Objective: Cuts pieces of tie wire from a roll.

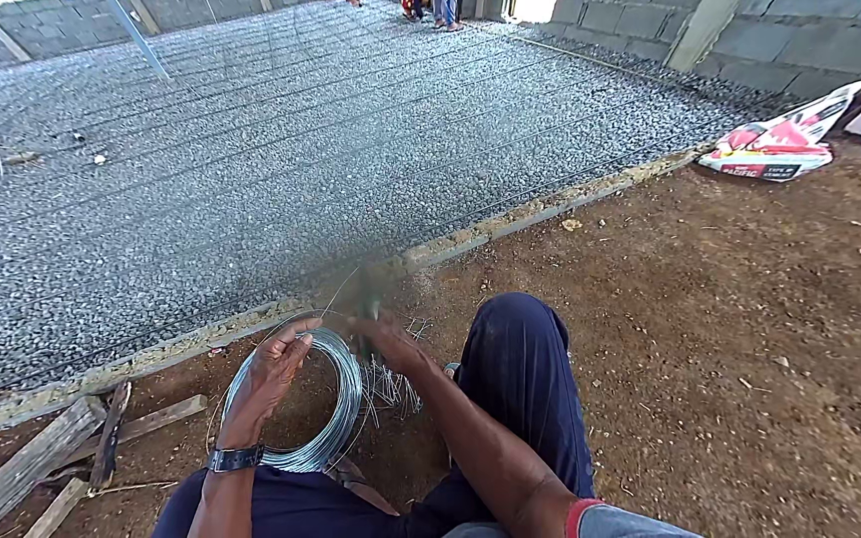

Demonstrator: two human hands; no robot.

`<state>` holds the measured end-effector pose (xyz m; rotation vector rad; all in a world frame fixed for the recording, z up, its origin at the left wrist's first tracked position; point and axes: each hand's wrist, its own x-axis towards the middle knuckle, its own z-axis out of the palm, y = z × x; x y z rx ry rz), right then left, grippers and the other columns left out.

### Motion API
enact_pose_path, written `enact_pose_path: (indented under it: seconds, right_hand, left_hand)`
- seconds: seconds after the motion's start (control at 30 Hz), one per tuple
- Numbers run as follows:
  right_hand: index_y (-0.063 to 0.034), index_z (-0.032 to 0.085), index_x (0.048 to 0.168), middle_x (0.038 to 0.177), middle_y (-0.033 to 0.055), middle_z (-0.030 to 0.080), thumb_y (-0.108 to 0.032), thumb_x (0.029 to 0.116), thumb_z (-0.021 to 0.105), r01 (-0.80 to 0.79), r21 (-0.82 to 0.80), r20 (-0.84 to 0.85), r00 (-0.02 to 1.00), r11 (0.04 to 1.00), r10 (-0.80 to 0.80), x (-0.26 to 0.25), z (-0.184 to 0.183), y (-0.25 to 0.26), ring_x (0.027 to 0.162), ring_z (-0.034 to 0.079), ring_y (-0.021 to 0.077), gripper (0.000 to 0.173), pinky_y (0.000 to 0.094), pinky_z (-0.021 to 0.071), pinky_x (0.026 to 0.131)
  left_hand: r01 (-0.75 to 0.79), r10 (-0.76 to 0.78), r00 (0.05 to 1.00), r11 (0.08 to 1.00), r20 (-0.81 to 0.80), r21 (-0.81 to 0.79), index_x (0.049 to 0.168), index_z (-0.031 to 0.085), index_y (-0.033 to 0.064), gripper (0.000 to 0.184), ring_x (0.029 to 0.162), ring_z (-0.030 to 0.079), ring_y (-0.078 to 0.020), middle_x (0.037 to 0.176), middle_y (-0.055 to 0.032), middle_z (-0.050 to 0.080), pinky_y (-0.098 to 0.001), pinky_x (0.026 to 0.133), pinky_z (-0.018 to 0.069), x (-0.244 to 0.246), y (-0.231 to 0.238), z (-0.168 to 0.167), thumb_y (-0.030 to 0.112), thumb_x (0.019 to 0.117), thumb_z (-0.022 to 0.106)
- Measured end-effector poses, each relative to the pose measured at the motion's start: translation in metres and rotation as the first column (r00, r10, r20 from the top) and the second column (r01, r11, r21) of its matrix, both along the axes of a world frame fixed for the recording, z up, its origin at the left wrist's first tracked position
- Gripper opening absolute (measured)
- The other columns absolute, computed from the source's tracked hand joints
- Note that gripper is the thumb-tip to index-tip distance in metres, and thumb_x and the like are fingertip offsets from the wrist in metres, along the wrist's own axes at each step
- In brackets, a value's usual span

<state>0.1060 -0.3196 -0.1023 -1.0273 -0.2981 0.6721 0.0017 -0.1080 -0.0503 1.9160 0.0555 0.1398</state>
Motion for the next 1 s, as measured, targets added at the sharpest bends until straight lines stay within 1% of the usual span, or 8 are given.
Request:
enact_pose_path:
  seconds: [0.07,0.17,0.33,0.43,0.53,0.7,0.83,1.0]
  right_hand:
    - [0.0007,0.057,0.127,0.096,0.0175,0.072,-0.023,0.1054,0.057,-0.002,-0.003,-0.006,1.000,1.000,0.002,0.0004,-0.0003,-0.0002,0.063,0.067,0.0234,0.032,0.0361,0.0586,0.056]
    - [0.0004,0.056,0.128,0.096,0.0178,0.072,-0.023,0.1056,0.057,-0.005,-0.004,-0.014,1.000,1.000,0.005,-0.0001,0.0015,-0.0008,0.063,0.067,0.0235,0.033,0.0360,0.0586,0.056]
    - [0.0009,0.056,0.128,0.095,0.0170,0.071,-0.023,0.1065,0.056,-0.011,0.016,-0.011,1.000,1.000,0.011,-0.0014,0.0043,-0.0015,0.062,0.067,0.0223,0.032,0.0352,0.0583,0.055]
    - [0.0011,0.056,0.127,0.095,0.0173,0.071,-0.023,0.1061,0.056,-0.011,0.016,-0.006,1.000,1.000,0.011,-0.0012,0.0043,-0.0016,0.062,0.067,0.0226,0.032,0.0354,0.0582,0.055]
    - [0.0011,0.057,0.127,0.095,0.0178,0.072,-0.023,0.1062,0.056,-0.007,0.020,-0.017,1.000,1.000,0.008,-0.0017,0.0056,-0.0015,0.061,0.066,0.0223,0.032,0.0349,0.0577,0.054]
    - [0.0006,0.056,0.128,0.097,0.0179,0.072,-0.024,0.1063,0.056,-0.015,0.017,-0.018,1.000,1.000,0.015,-0.0012,0.0044,-0.0009,0.062,0.067,0.0223,0.033,0.0351,0.0579,0.055]
    - [0.0012,0.057,0.128,0.097,0.0187,0.072,-0.024,0.1059,0.056,-0.010,0.025,-0.024,1.000,1.000,0.010,-0.0005,0.0034,-0.0002,0.062,0.066,0.0228,0.033,0.0355,0.0579,0.055]
    - [0.0005,0.057,0.127,0.096,0.0185,0.072,-0.025,0.1055,0.058,-0.017,0.021,-0.026,1.000,1.000,0.018,0.0012,0.0034,-0.0007,0.062,0.067,0.0235,0.034,0.0362,0.0582,0.055]
  left_hand:
    - [0.007,-0.007,1.000,1.000,-0.006,-0.004,0.131,0.070,0.0185,0.030,0.065,0.051,-0.0081,0.110,0.0020,0.070,-0.0218,0.056,0.0410,0.0003,0.0003,0.0000,0.020,0.1045,0.056]
    - [0.006,-0.006,1.000,1.000,-0.008,-0.012,0.130,0.070,0.0191,0.029,0.062,0.048,-0.0088,0.101,0.0011,0.068,-0.0226,0.054,0.0395,0.0006,0.0006,-0.0008,0.021,0.1047,0.056]
    - [0.002,-0.002,1.000,1.000,-0.019,0.000,0.130,0.070,0.0197,0.029,0.065,0.052,-0.0090,0.108,0.0016,0.070,-0.0224,0.055,0.0413,0.0013,0.0010,-0.0023,0.021,0.1046,0.057]
    - [0.000,0.000,1.000,1.000,-0.018,0.001,0.130,0.070,0.0201,0.029,0.064,0.051,-0.0084,0.106,0.0019,0.070,-0.0218,0.055,0.0403,0.0008,0.0001,-0.0023,0.021,0.1045,0.057]
    - [0.009,-0.008,1.000,1.000,-0.029,0.016,0.131,0.070,0.0210,0.029,0.065,0.051,-0.0082,0.113,0.0029,0.070,-0.0221,0.056,0.0407,0.0003,-0.0001,-0.0021,0.022,0.1049,0.056]
    - [0.004,-0.002,0.999,0.999,-0.053,0.033,0.130,0.070,0.0214,0.029,0.069,0.054,-0.0093,0.114,0.0027,0.070,-0.0233,0.059,0.0430,0.0006,-0.0041,-0.0007,0.023,0.1048,0.056]
    - [0.032,-0.031,0.999,0.999,-0.045,0.030,0.130,0.070,0.0203,0.029,0.068,0.053,-0.0094,0.116,0.0028,0.070,-0.0233,0.057,0.0421,0.0020,-0.0022,-0.0052,0.021,0.1050,0.055]
    - [0.031,-0.029,0.998,0.999,-0.058,0.031,0.132,0.069,0.0214,0.030,0.066,0.052,-0.0095,0.112,0.0018,0.070,-0.0233,0.056,0.0412,0.0021,-0.0030,-0.0052,0.021,0.1050,0.056]
